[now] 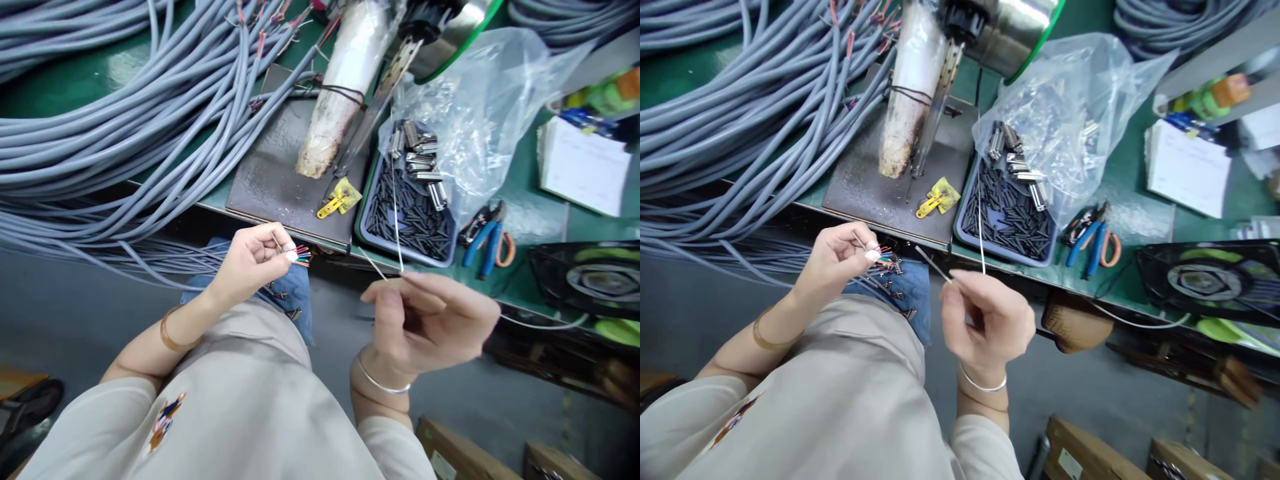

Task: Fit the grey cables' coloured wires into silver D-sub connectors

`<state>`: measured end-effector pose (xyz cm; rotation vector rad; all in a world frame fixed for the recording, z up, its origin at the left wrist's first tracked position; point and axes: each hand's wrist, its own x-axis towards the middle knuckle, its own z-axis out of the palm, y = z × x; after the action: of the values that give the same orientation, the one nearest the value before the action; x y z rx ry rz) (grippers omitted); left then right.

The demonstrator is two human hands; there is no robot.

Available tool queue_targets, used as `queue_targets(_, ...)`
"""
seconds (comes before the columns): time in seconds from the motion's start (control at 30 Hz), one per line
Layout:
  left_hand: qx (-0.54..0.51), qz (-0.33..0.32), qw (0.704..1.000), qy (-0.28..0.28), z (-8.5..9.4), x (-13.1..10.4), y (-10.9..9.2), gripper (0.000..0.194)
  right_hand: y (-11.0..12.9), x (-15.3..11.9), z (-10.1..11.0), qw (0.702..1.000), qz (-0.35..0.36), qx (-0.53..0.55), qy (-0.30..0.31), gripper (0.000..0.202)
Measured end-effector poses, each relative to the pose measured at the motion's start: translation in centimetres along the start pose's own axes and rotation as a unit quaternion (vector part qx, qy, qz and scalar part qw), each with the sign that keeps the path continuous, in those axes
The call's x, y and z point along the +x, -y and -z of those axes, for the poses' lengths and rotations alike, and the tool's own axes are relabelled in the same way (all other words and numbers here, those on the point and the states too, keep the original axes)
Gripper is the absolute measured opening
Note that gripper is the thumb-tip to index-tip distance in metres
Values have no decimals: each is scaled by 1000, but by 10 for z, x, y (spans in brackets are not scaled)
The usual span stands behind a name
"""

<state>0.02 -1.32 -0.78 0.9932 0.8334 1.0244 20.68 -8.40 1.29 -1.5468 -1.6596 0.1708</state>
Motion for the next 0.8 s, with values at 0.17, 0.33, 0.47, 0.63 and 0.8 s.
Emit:
queue_targets(0.17,78,-104,989,65,-8,-1,-34,13,-13,35,43,969,-26,-212,123,13)
queue_targets(0.33,173,-245,931,208,-31,-7,-45,16,-73,81,35,895,-100,-428,74,14)
queue_targets(0.47,197,-249,934,166,-32,-9,-27,16,-109,107,24,893,-131,-430,28,15)
queue_targets(0.63,61,-76,992,-80,3,0,-8,7,-129,115,25,944,-109,-309,26,11)
queue_targets(0.8,-80,14,980,-180,30,10,-7,14,-129,109,21,965,-95,-244,4,15)
